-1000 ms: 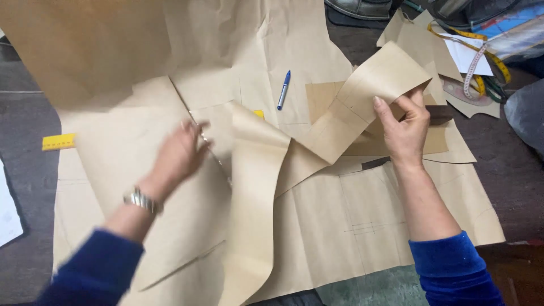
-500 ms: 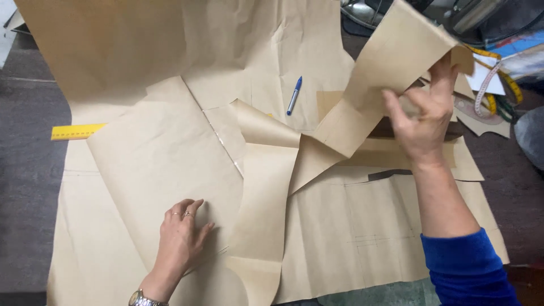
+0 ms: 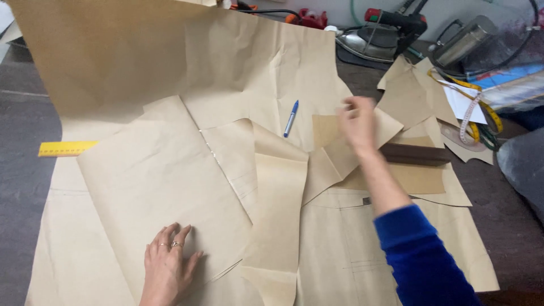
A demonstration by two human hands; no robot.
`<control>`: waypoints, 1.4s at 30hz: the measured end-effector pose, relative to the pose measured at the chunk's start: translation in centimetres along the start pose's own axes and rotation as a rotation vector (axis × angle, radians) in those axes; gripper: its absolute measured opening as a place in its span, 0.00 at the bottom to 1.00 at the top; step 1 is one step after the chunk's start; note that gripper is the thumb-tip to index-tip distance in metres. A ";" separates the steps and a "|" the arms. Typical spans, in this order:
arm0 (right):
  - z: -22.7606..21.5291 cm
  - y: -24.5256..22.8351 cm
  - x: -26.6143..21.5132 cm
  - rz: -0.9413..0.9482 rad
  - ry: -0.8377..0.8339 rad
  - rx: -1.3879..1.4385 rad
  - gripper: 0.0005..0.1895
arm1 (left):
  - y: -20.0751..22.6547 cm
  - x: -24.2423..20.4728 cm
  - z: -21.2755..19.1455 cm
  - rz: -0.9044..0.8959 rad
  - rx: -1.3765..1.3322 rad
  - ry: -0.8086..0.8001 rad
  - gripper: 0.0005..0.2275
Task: The person uses a yellow ruler and a blue pen to draw straight lines on a large sheet of brown paper. They measure and mark the paper, then fold it to align sections and continue drawing lines across the folded edges.
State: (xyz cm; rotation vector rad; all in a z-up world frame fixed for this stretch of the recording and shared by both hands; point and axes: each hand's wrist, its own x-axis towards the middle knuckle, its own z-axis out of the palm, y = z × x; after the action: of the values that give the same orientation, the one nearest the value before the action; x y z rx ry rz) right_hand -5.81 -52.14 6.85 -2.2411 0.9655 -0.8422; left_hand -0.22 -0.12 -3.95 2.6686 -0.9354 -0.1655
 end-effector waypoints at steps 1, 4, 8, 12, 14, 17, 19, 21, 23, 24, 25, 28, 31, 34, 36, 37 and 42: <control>2.3 -0.2 0.1 -0.002 -0.009 0.002 0.10 | -0.1 -0.1 -0.3 -0.009 0.000 -0.002 0.30; 8.8 -0.4 0.2 0.028 -0.305 -0.275 0.16 | -0.9 -0.2 -1.1 -0.006 -0.047 0.047 0.29; 13.3 -1.5 -0.8 0.108 -0.454 -0.338 0.19 | -2.4 -1.5 -2.1 -0.043 -0.063 0.106 0.28; 15.7 0.3 -1.0 0.116 -0.404 -0.387 0.15 | -2.7 -2.4 -3.1 -0.117 -0.094 0.051 0.26; 15.5 0.1 -0.8 0.150 -0.417 -0.356 0.16 | -2.4 -2.4 -3.7 -0.116 -0.100 0.041 0.26; 14.4 -1.2 -1.2 0.358 -0.390 0.016 0.19 | -2.2 -2.3 -4.4 -0.105 -0.098 0.017 0.25; 12.7 -1.9 -1.1 0.524 -0.333 0.360 0.22 | -2.4 -1.6 -4.6 -0.090 -0.089 0.004 0.25; 10.1 -1.6 -0.7 0.489 -0.295 0.648 0.22 | -2.5 -0.8 -4.3 0.028 -0.059 0.082 0.25; 6.0 -2.7 -1.8 0.490 -0.313 0.630 0.13 | -0.8 0.5 -4.7 0.016 -0.121 0.024 0.24; 4.1 -3.3 -2.3 0.486 -0.342 0.619 0.13 | 0.0 1.2 -5.0 -0.007 -0.176 -0.030 0.24; 3.4 -2.3 -2.6 0.488 -0.331 0.617 0.13 | 1.2 2.3 -4.6 0.004 -0.178 -0.032 0.24; 1.7 0.0 -3.7 0.507 -0.294 0.436 0.10 | 5.1 5.3 -3.7 0.097 -0.366 -0.104 0.22; 1.7 0.4 -4.5 0.419 -0.313 0.353 0.10 | 8.9 7.5 -3.2 0.200 -0.392 -0.192 0.21; 3.2 -0.9 -4.7 0.215 -0.402 0.145 0.10 | 11.3 8.3 -2.3 0.155 -0.495 -0.312 0.22; 4.8 -2.8 -4.4 0.110 -0.457 0.049 0.06 | 11.6 8.2 -0.9 0.172 -0.512 -0.268 0.23; 6.6 -2.5 -4.0 0.110 -0.458 0.052 0.06 | 11.9 8.1 -1.1 0.170 -0.509 -0.268 0.23; 16.2 -1.6 -2.6 -0.082 -0.480 -0.040 0.09 | 12.5 7.3 -1.1 0.121 -0.427 -0.340 0.23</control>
State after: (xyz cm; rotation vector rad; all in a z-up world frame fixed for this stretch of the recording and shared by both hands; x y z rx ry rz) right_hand 5.09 -45.35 -3.46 -2.3710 0.6695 -0.2889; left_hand -1.66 -13.60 1.11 2.2203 -1.0197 -0.7220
